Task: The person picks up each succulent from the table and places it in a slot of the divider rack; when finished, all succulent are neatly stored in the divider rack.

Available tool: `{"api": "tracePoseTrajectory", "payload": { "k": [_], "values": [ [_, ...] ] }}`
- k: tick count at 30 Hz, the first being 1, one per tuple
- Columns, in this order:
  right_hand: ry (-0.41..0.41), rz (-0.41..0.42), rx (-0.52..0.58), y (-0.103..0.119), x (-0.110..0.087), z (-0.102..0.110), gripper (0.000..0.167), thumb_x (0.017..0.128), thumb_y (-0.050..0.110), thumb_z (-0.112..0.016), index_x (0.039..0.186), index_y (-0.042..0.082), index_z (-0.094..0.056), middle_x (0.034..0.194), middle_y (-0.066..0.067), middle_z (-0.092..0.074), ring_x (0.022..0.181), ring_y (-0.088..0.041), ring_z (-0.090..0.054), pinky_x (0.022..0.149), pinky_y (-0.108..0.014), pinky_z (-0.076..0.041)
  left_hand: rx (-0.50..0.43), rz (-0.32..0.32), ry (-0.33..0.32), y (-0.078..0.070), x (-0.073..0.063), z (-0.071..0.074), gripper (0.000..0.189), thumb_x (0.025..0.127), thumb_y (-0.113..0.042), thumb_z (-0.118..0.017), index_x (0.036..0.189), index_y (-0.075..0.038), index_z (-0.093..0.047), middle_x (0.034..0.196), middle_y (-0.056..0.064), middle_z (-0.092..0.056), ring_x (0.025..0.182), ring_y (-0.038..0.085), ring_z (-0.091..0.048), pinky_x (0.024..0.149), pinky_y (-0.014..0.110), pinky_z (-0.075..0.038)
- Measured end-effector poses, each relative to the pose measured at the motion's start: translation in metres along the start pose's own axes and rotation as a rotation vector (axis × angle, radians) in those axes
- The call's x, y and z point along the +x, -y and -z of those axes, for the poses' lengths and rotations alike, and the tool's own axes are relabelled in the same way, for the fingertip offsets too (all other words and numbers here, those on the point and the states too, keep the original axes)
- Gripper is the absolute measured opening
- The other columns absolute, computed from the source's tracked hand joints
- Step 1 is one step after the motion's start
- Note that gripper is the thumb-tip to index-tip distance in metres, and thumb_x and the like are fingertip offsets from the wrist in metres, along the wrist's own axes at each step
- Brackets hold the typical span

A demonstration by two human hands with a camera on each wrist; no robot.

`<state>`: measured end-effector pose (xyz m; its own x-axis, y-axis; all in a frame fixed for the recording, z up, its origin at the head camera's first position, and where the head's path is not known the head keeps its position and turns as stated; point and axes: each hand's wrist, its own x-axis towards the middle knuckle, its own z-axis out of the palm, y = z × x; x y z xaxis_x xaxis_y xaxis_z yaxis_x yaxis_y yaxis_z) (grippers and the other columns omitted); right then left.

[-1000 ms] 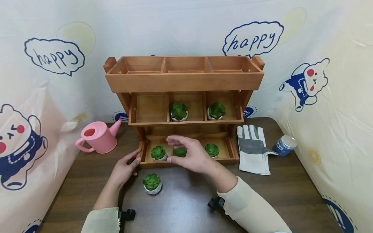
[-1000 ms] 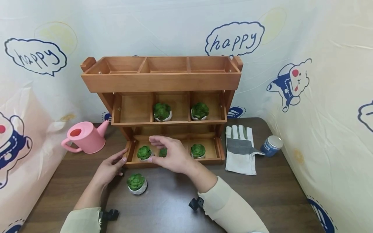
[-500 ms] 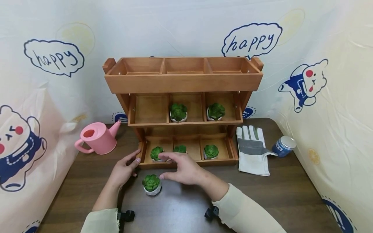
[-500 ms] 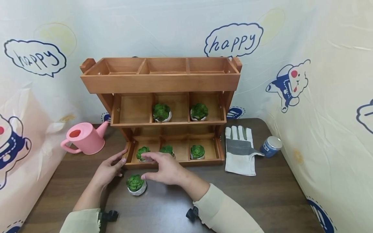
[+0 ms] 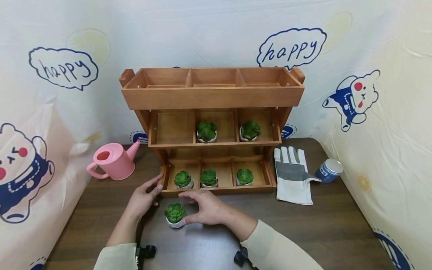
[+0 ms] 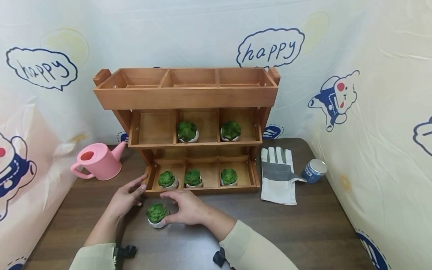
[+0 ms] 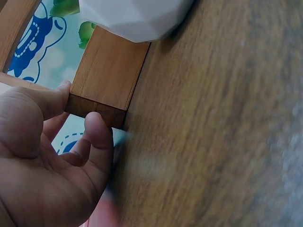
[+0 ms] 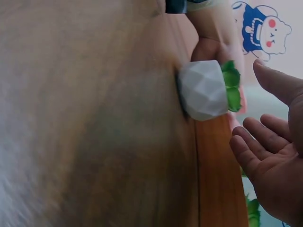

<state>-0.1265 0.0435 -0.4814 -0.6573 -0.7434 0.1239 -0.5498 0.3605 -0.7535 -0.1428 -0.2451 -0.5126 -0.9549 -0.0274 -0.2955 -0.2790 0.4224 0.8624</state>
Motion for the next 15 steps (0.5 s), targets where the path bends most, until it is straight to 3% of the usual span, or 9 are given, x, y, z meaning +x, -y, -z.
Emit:
{"api": "tracePoseTrajectory", "payload": {
  "k": [6,15],
  "values": [
    [0.039,-0.042,-0.064,-0.001,0.002,-0.011,0.080,0.085,0.049,-0.085,0.152,0.020,-0.051,0.147,0.008,-0.057,0.129,-0.008,-0.057,0.107,-0.023,-0.045,0.001,0.005,-0.003,-0.001,-0.001,0.000,0.055,0.105,-0.043,-0.061,0.157,-0.033,-0.047,0.154,0.018,-0.040,0.112,0.034,-0.051,0.073,0.036,-0.059],
    [0.063,-0.072,-0.126,-0.005,0.009,-0.026,0.089,0.082,0.052,-0.086,0.156,0.020,-0.047,0.147,0.004,-0.058,0.133,-0.010,-0.053,0.111,-0.028,-0.043,-0.002,0.002,0.004,-0.002,-0.002,0.001,0.055,0.105,-0.043,-0.061,0.157,-0.034,-0.047,0.155,0.018,-0.039,0.112,0.034,-0.052,0.073,0.036,-0.059]
  ]
}}
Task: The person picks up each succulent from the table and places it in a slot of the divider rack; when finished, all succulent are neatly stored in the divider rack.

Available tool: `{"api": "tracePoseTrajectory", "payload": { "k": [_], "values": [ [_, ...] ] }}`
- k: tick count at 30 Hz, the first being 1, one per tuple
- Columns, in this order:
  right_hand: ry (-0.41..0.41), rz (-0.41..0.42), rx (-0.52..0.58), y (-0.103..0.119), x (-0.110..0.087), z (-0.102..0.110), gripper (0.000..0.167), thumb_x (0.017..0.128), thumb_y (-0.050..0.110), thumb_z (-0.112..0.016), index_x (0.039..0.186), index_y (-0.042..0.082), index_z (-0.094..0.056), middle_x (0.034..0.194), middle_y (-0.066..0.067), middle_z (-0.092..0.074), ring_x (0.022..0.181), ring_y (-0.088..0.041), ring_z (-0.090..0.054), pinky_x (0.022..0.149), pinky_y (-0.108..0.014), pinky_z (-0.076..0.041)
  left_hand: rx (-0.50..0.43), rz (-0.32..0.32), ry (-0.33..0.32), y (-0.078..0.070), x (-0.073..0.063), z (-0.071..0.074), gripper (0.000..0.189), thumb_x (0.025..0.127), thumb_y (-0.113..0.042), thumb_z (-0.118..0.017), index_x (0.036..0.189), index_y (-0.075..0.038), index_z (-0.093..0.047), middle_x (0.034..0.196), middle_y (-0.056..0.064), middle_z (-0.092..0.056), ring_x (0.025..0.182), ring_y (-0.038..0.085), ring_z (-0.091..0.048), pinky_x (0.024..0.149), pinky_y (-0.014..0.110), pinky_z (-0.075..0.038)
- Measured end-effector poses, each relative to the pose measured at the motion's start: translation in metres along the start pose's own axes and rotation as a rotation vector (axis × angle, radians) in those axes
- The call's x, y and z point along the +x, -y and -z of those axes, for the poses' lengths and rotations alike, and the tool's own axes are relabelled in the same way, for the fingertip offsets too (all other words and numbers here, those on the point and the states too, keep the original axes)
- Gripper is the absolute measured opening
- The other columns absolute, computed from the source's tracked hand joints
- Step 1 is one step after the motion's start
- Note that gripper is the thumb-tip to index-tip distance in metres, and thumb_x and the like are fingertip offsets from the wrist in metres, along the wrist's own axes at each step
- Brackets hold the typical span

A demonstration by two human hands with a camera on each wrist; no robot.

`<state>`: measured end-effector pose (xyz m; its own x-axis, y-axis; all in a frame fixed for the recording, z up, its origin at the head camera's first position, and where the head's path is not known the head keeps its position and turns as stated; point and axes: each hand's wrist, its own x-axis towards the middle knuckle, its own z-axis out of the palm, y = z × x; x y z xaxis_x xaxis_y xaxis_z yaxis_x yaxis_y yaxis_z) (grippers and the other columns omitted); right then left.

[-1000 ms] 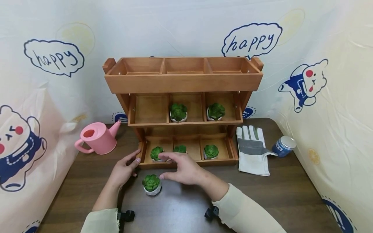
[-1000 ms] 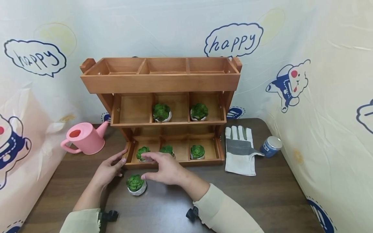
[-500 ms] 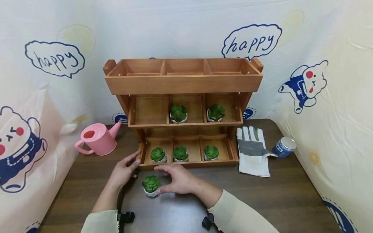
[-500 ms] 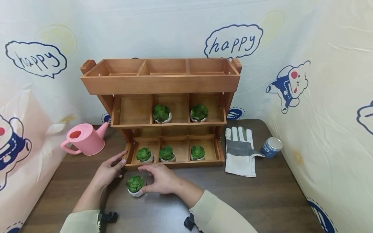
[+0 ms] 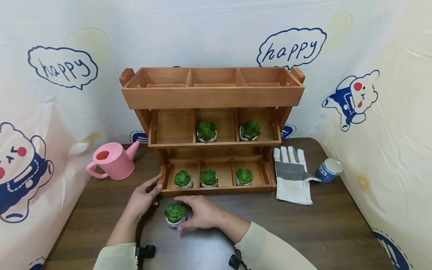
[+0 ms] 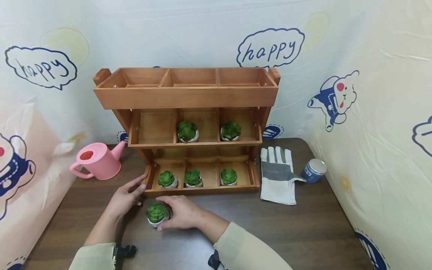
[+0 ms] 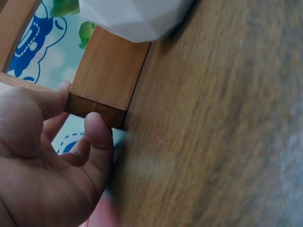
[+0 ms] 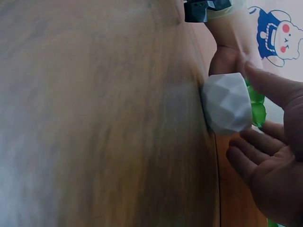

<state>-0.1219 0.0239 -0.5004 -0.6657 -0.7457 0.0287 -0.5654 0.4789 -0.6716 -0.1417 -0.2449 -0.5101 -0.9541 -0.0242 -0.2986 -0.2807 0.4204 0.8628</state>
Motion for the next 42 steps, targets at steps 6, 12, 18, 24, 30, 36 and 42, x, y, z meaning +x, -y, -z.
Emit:
{"api": "tracePoseTrajectory", "payload": {
  "k": [6,12,18,24,30,36,42],
  "values": [
    [0.012,-0.019,-0.003,0.001,0.008,-0.008,0.088,0.081,0.048,-0.088,0.154,0.021,-0.048,0.142,0.005,-0.062,0.126,-0.006,-0.056,0.107,-0.027,-0.045,-0.006,-0.003,0.003,-0.001,0.001,0.000,0.055,0.104,-0.044,-0.061,0.156,-0.033,-0.048,0.154,0.018,-0.040,0.107,0.034,-0.054,0.073,0.035,-0.059],
    [0.011,-0.046,-0.003,0.000,0.010,-0.012,0.079,0.081,0.045,-0.089,0.148,0.024,-0.054,0.135,0.009,-0.064,0.120,-0.002,-0.058,0.106,-0.029,-0.045,-0.004,-0.006,-0.001,-0.001,0.002,0.000,0.055,0.104,-0.044,-0.061,0.156,-0.033,-0.048,0.153,0.018,-0.040,0.108,0.033,-0.054,0.073,0.035,-0.059],
    [0.003,-0.061,0.013,0.001,0.010,-0.010,0.069,0.082,0.042,-0.089,0.141,0.025,-0.059,0.128,0.013,-0.066,0.114,0.000,-0.058,0.102,-0.025,-0.046,0.005,-0.018,-0.004,-0.001,0.003,-0.001,0.056,0.104,-0.046,-0.062,0.156,-0.033,-0.048,0.153,0.018,-0.041,0.113,0.034,-0.053,0.072,0.035,-0.059],
    [-0.010,-0.062,0.032,0.003,0.008,-0.008,0.066,0.080,0.041,-0.091,0.138,0.024,-0.061,0.125,0.012,-0.068,0.110,0.002,-0.059,0.097,-0.020,-0.047,-0.002,-0.022,-0.004,-0.001,0.003,-0.001,0.055,0.104,-0.044,-0.062,0.156,-0.032,-0.048,0.152,0.018,-0.041,0.108,0.033,-0.054,0.071,0.036,-0.059],
    [-0.024,-0.051,0.054,0.004,0.003,-0.004,0.067,0.080,0.041,-0.091,0.137,0.023,-0.062,0.123,0.013,-0.069,0.108,0.004,-0.060,0.095,-0.018,-0.047,0.003,-0.025,-0.007,-0.001,0.002,0.000,0.054,0.105,-0.041,-0.061,0.157,-0.032,-0.048,0.151,0.018,-0.042,0.104,0.032,-0.056,0.070,0.036,-0.059],
    [-0.046,-0.073,0.040,0.005,-0.002,0.001,0.069,0.079,0.047,-0.090,0.138,0.026,-0.062,0.125,0.014,-0.069,0.108,0.003,-0.059,0.098,-0.023,-0.047,0.001,-0.017,-0.003,0.001,0.002,0.000,0.054,0.105,-0.042,-0.061,0.157,-0.033,-0.048,0.152,0.018,-0.042,0.105,0.033,-0.055,0.070,0.037,-0.059],
    [-0.072,-0.064,0.044,0.011,-0.004,0.010,0.070,0.078,0.049,-0.091,0.138,0.027,-0.063,0.126,0.012,-0.068,0.109,0.002,-0.059,0.099,-0.022,-0.046,-0.001,-0.011,-0.005,0.002,0.001,0.000,0.055,0.104,-0.044,-0.061,0.157,-0.033,-0.048,0.152,0.018,-0.041,0.104,0.033,-0.055,0.071,0.037,-0.059]
  ]
}}
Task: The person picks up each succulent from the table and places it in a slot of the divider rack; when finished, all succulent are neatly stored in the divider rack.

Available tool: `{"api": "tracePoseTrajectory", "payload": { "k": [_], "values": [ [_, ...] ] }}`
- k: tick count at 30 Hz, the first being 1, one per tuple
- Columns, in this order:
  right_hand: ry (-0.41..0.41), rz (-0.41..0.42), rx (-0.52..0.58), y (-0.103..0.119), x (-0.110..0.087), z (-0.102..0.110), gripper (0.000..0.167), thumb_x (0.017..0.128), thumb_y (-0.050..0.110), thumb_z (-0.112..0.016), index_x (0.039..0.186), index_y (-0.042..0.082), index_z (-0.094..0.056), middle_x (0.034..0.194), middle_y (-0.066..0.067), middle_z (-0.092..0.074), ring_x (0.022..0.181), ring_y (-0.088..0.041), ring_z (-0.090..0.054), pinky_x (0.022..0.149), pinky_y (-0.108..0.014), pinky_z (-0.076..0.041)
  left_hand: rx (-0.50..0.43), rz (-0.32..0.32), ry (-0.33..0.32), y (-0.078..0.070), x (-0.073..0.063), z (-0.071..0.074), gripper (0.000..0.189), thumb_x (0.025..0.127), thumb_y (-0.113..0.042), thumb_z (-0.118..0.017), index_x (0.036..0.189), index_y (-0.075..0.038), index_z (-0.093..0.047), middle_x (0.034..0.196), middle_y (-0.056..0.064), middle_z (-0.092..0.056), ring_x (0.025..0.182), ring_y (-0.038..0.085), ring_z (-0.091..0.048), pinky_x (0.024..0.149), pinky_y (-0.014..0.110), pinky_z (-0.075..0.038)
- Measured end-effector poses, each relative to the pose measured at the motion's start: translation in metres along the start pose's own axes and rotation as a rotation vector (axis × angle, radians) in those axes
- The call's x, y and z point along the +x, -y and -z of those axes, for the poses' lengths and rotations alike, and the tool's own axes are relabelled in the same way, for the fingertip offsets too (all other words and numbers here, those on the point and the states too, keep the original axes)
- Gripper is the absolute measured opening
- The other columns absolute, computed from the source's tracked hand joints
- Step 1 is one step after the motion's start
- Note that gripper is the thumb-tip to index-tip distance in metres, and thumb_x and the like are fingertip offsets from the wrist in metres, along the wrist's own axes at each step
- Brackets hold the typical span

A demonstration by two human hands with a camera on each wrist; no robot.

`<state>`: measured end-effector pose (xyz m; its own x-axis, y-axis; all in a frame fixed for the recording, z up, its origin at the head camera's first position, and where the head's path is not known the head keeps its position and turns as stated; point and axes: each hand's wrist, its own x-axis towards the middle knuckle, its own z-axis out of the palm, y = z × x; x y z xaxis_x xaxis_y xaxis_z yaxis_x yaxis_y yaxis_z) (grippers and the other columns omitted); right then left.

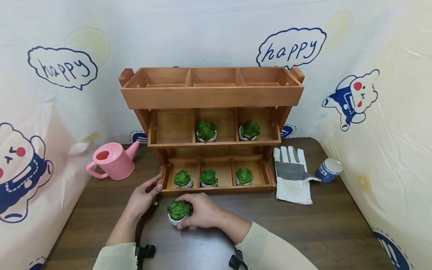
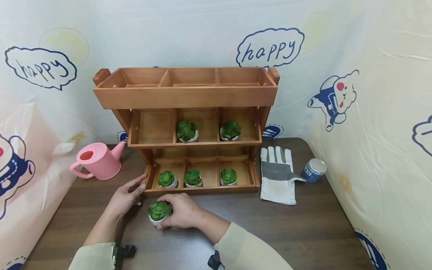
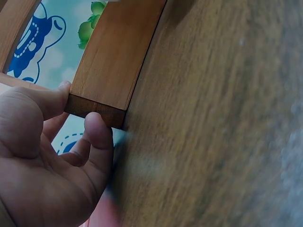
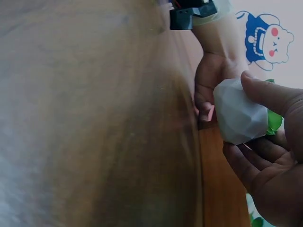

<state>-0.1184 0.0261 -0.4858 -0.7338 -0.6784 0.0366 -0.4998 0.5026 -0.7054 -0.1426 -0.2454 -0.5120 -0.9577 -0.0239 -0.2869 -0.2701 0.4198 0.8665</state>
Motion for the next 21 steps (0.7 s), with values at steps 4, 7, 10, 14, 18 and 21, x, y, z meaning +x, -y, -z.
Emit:
{"api": "tracePoseTrajectory", "payload": {
  "k": [4,7,10,14,18,21],
  "values": [
    [-0.015,0.013,0.031,0.005,0.000,0.007,0.070,0.077,0.048,-0.092,0.137,0.025,-0.064,0.126,0.012,-0.068,0.109,0.002,-0.059,0.096,-0.019,-0.047,0.002,-0.002,-0.001,-0.001,-0.001,0.000,0.054,0.105,-0.043,-0.060,0.157,-0.033,-0.048,0.152,0.018,-0.042,0.104,0.033,-0.055,0.071,0.036,-0.059],
    [-0.036,0.030,0.036,0.006,0.000,0.010,0.070,0.075,0.047,-0.093,0.136,0.024,-0.065,0.124,0.012,-0.069,0.108,0.002,-0.059,0.095,-0.018,-0.047,0.004,0.002,-0.002,-0.001,-0.001,0.000,0.054,0.105,-0.043,-0.060,0.156,-0.034,-0.048,0.152,0.018,-0.042,0.105,0.033,-0.054,0.071,0.036,-0.059],
    [-0.052,0.036,0.043,0.007,0.001,0.012,0.071,0.075,0.047,-0.093,0.135,0.022,-0.066,0.122,0.012,-0.069,0.107,0.002,-0.060,0.094,-0.018,-0.048,0.004,0.005,-0.003,-0.001,-0.001,0.000,0.054,0.105,-0.043,-0.060,0.156,-0.034,-0.048,0.152,0.017,-0.042,0.105,0.033,-0.054,0.071,0.036,-0.059],
    [-0.052,0.018,0.053,0.009,0.001,0.018,0.073,0.074,0.050,-0.093,0.136,0.022,-0.066,0.117,0.012,-0.070,0.102,0.002,-0.060,0.090,-0.018,-0.049,0.002,-0.004,-0.007,-0.001,-0.001,0.000,0.053,0.105,-0.041,-0.061,0.156,-0.033,-0.048,0.151,0.017,-0.043,0.105,0.033,-0.054,0.070,0.036,-0.059],
    [-0.056,0.023,0.055,0.012,0.002,0.025,0.074,0.075,0.052,-0.091,0.138,0.022,-0.065,0.115,0.011,-0.071,0.100,0.002,-0.061,0.089,-0.018,-0.050,0.001,-0.013,-0.008,-0.001,-0.001,0.000,0.054,0.105,-0.041,-0.061,0.156,-0.032,-0.048,0.150,0.018,-0.044,0.106,0.033,-0.054,0.070,0.036,-0.059],
    [-0.075,0.041,0.068,0.014,0.004,0.031,0.074,0.077,0.052,-0.090,0.139,0.022,-0.064,0.116,0.009,-0.071,0.102,0.001,-0.061,0.089,-0.019,-0.050,-0.004,-0.020,-0.008,0.000,-0.001,0.000,0.054,0.105,-0.041,-0.062,0.156,-0.032,-0.049,0.149,0.017,-0.045,0.106,0.033,-0.053,0.069,0.036,-0.059]
  ]
}}
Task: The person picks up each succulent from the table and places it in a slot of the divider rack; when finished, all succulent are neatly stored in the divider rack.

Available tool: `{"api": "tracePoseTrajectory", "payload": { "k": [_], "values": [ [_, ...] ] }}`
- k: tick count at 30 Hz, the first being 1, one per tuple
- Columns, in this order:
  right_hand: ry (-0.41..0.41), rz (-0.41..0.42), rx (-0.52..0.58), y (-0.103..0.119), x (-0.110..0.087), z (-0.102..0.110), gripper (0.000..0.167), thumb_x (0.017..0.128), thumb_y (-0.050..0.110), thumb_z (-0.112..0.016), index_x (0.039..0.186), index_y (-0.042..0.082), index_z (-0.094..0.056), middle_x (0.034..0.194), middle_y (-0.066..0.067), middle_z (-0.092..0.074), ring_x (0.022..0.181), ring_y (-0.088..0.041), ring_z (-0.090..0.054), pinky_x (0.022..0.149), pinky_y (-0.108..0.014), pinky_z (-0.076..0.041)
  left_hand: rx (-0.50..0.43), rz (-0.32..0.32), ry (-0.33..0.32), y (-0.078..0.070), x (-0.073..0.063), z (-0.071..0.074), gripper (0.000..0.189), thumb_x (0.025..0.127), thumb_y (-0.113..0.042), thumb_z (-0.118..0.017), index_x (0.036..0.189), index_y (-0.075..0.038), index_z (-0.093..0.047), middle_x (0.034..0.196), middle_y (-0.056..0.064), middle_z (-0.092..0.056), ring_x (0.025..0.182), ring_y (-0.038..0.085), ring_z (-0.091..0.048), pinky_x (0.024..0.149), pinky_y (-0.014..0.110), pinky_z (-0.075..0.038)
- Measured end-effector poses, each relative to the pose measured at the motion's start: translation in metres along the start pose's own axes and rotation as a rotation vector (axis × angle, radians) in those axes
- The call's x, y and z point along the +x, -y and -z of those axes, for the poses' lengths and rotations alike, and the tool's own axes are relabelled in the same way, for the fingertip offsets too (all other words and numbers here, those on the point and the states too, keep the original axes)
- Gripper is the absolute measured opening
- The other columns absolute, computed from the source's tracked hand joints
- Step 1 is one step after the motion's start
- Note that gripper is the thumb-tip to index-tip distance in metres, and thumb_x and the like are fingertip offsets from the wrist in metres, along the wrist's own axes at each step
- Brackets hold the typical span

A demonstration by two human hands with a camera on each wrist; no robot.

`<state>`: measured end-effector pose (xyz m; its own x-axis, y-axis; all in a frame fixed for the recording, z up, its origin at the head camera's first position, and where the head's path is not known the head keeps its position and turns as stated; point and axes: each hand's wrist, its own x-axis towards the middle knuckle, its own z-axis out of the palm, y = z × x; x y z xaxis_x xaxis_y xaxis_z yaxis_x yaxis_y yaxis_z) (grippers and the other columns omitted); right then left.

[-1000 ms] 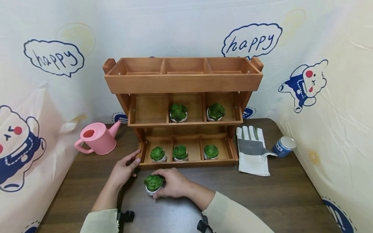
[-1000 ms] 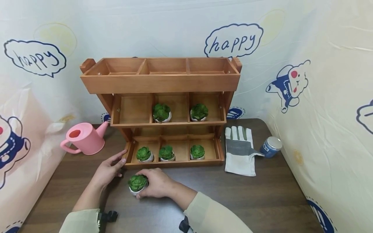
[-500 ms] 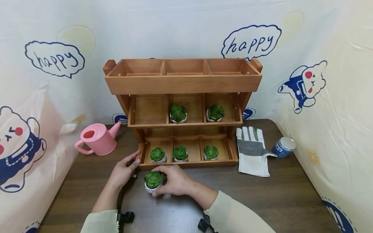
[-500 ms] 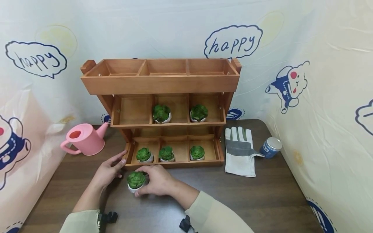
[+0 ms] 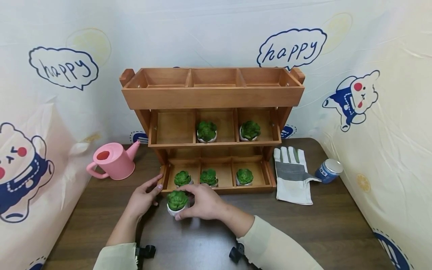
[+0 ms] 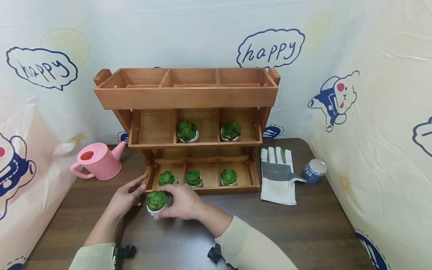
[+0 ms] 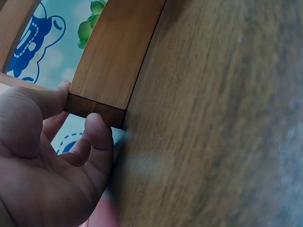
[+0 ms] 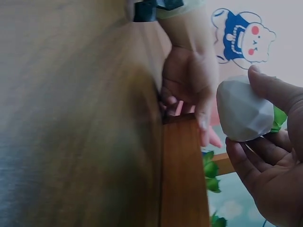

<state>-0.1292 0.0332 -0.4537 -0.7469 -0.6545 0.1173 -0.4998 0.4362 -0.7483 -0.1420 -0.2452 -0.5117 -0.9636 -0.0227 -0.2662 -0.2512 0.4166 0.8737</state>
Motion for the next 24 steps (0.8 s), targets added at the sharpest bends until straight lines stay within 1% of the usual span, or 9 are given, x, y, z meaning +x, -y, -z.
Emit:
{"api": "tracePoseTrajectory", "payload": {
  "k": [4,8,12,17,21,22,24],
  "values": [
    [-0.028,0.023,0.026,0.003,0.003,0.008,0.073,0.078,0.050,-0.090,0.139,0.022,-0.064,0.118,0.009,-0.070,0.102,0.001,-0.062,0.088,-0.020,-0.052,-0.005,-0.013,0.003,0.001,0.001,0.000,0.055,0.104,-0.043,-0.062,0.156,-0.032,-0.049,0.147,0.017,-0.045,0.106,0.033,-0.053,0.070,0.037,-0.060],
    [-0.045,0.040,0.054,0.008,0.006,0.016,0.072,0.078,0.048,-0.091,0.139,0.020,-0.064,0.120,0.007,-0.070,0.100,0.000,-0.064,0.085,-0.020,-0.054,0.000,0.001,0.007,0.002,0.002,0.000,0.055,0.104,-0.045,-0.062,0.156,-0.034,-0.049,0.148,0.017,-0.044,0.109,0.033,-0.052,0.071,0.037,-0.060],
    [-0.067,0.054,0.069,0.014,0.010,0.021,0.072,0.078,0.046,-0.091,0.139,0.019,-0.064,0.122,0.006,-0.070,0.099,-0.002,-0.065,0.083,-0.019,-0.056,-0.007,0.008,0.011,0.003,0.002,0.001,0.054,0.104,-0.043,-0.062,0.156,-0.034,-0.049,0.149,0.017,-0.043,0.110,0.034,-0.051,0.071,0.037,-0.060],
    [-0.104,0.077,0.086,0.020,0.014,0.026,0.068,0.078,0.043,-0.092,0.136,0.020,-0.065,0.118,0.008,-0.071,0.095,-0.004,-0.066,0.080,-0.024,-0.059,-0.022,0.008,0.017,0.001,0.001,0.001,0.055,0.104,-0.042,-0.063,0.156,-0.032,-0.048,0.148,0.017,-0.043,0.111,0.033,-0.051,0.071,0.038,-0.060],
    [-0.120,0.076,0.091,0.025,0.017,0.031,0.067,0.078,0.043,-0.092,0.136,0.021,-0.065,0.117,0.008,-0.070,0.096,-0.004,-0.066,0.081,-0.023,-0.057,-0.030,0.011,0.020,0.000,0.000,0.001,0.054,0.105,-0.038,-0.062,0.157,-0.031,-0.048,0.147,0.017,-0.044,0.111,0.033,-0.051,0.070,0.037,-0.060],
    [-0.126,0.076,0.086,0.026,0.017,0.032,0.067,0.078,0.043,-0.092,0.136,0.021,-0.065,0.118,0.008,-0.071,0.098,-0.003,-0.066,0.082,-0.024,-0.057,-0.032,0.009,0.018,0.000,0.000,0.000,0.054,0.105,-0.038,-0.062,0.157,-0.030,-0.048,0.147,0.017,-0.045,0.110,0.032,-0.052,0.070,0.037,-0.059],
    [-0.135,0.078,0.066,0.028,0.019,0.035,0.068,0.078,0.044,-0.092,0.136,0.022,-0.065,0.119,0.009,-0.071,0.101,-0.002,-0.064,0.085,-0.025,-0.056,-0.037,0.000,0.010,0.001,0.000,0.000,0.054,0.105,-0.035,-0.062,0.157,-0.026,-0.048,0.146,0.017,-0.046,0.107,0.032,-0.053,0.069,0.037,-0.059]
  ]
}}
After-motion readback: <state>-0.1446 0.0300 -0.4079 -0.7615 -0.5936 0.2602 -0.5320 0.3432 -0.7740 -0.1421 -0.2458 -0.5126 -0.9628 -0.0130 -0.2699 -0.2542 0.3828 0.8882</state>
